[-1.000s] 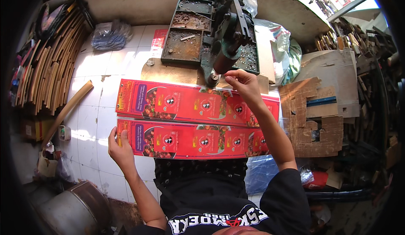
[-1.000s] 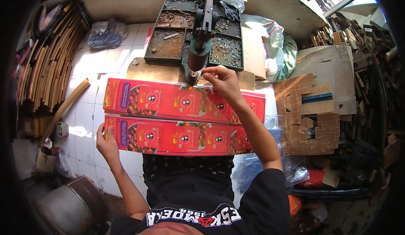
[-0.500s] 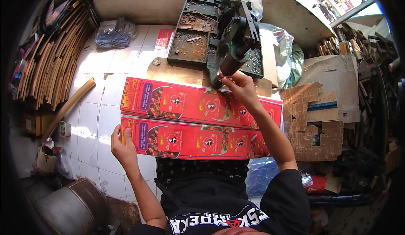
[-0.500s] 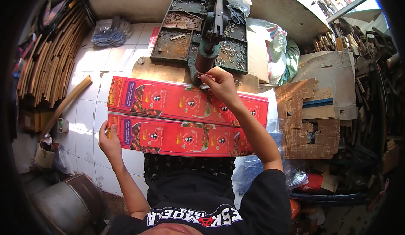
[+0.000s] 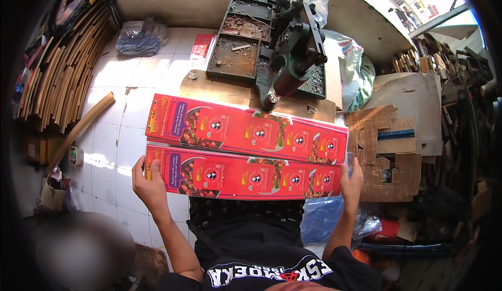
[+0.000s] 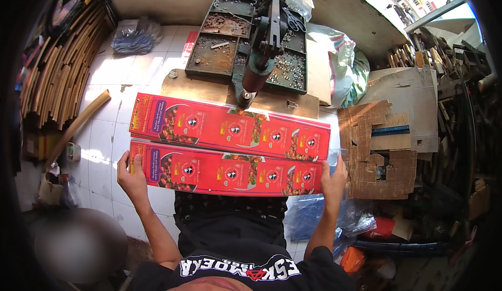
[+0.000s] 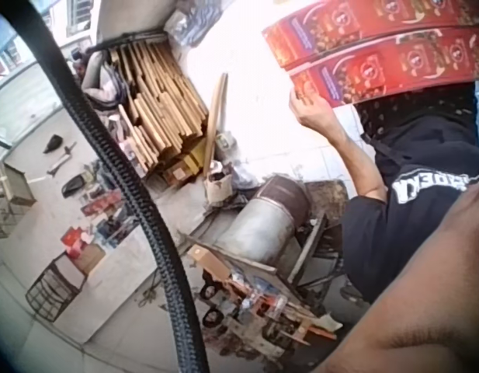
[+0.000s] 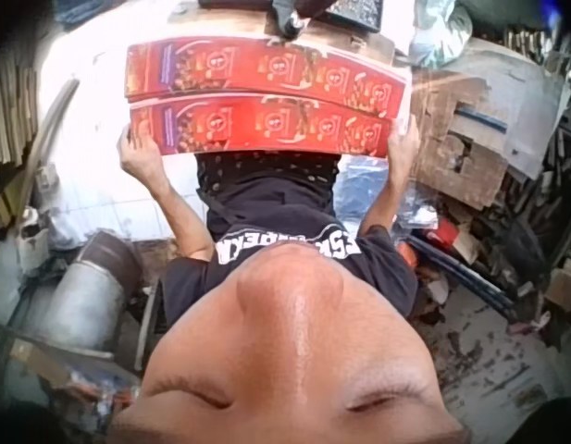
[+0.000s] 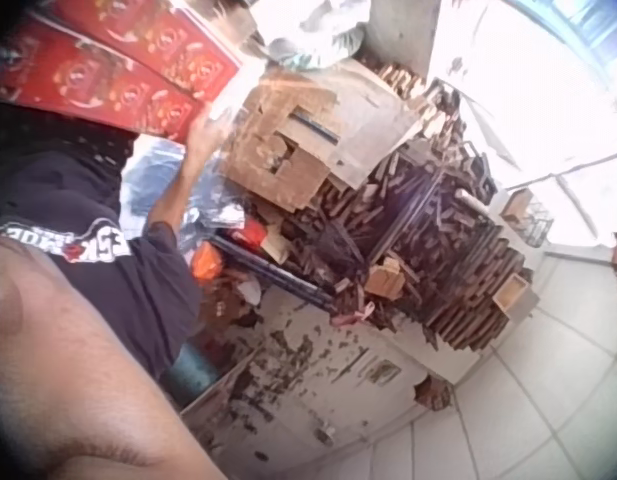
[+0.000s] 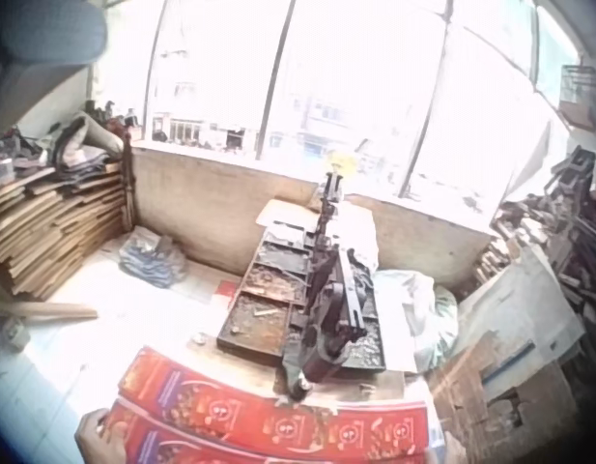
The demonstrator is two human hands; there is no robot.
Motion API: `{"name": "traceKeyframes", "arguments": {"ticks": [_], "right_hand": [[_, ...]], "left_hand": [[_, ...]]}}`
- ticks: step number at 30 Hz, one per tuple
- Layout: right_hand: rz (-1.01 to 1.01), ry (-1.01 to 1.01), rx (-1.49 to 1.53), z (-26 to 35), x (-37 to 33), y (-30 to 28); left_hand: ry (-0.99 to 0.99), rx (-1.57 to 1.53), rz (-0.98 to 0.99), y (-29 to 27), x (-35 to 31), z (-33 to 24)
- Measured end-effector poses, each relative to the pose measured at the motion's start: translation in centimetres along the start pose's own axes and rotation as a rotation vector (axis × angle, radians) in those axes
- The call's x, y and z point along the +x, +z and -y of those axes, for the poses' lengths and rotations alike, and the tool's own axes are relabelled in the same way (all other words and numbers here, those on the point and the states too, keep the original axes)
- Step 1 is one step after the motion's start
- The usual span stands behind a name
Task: The person places a red card and a grey plate into a transparent plastic sleeve by hand. They then use a manual grommet press to attach a metal eyelet to the corner of the assembly.
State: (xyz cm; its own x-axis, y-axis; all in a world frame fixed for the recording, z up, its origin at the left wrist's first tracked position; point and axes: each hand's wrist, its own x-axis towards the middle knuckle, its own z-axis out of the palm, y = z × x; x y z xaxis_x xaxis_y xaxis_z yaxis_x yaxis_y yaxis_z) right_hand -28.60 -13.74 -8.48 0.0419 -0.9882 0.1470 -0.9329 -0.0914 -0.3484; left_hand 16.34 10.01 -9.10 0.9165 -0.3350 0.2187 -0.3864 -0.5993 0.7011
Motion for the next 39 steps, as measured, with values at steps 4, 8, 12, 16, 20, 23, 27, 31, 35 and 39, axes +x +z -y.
{"name": "traceKeyframes", "arguments": {"ticks": [4,8,12,16,20,23,27,31,35,39], "right_hand": [[0.162,0.212,0.41,-1.3,-3.6,1.4],[0.104,0.257,0.527,-0.8,-4.5,2.0],[0.104,0.284,0.777,-2.1,-4.6,2.5],[0.094,0.287,0.846,-1.4,-4.8,1.8],[0.006,0.295,0.807,-2.6,-5.5,0.9],[-0.089,0.274,0.641,-2.7,-5.4,-1.5],[-0.063,0.286,0.756,-3.0,-4.3,-3.0],[0.003,0.231,0.672,-3.2,-4.3,-3.0],[-0.17,-0.116,1.725,-3.9,-4.9,-4.3],[0.188,-0.51,2.264,-4.0,-4.8,-5.4]], "left_hand": [[0.051,0.044,-0.019,0.2,-0.1,0.1],[0.031,0.035,-0.012,0.2,-0.1,0.3],[-0.001,0.013,-0.019,0.0,-0.4,0.2],[0.093,0.046,-0.083,-0.8,-0.9,0.4],[-0.019,-0.113,-0.035,-2.5,-1.5,-1.3],[-0.2,-0.276,0.136,-4.2,-2.0,-4.1],[-0.055,-0.205,0.179,-3.4,-1.2,-4.1],[0.051,-0.28,0.201,-3.1,-0.7,-2.9],[0.284,-0.78,0.164,-5.1,-1.6,-3.1],[0.276,-1.262,0.345,-5.8,-2.8,-4.7]]}}
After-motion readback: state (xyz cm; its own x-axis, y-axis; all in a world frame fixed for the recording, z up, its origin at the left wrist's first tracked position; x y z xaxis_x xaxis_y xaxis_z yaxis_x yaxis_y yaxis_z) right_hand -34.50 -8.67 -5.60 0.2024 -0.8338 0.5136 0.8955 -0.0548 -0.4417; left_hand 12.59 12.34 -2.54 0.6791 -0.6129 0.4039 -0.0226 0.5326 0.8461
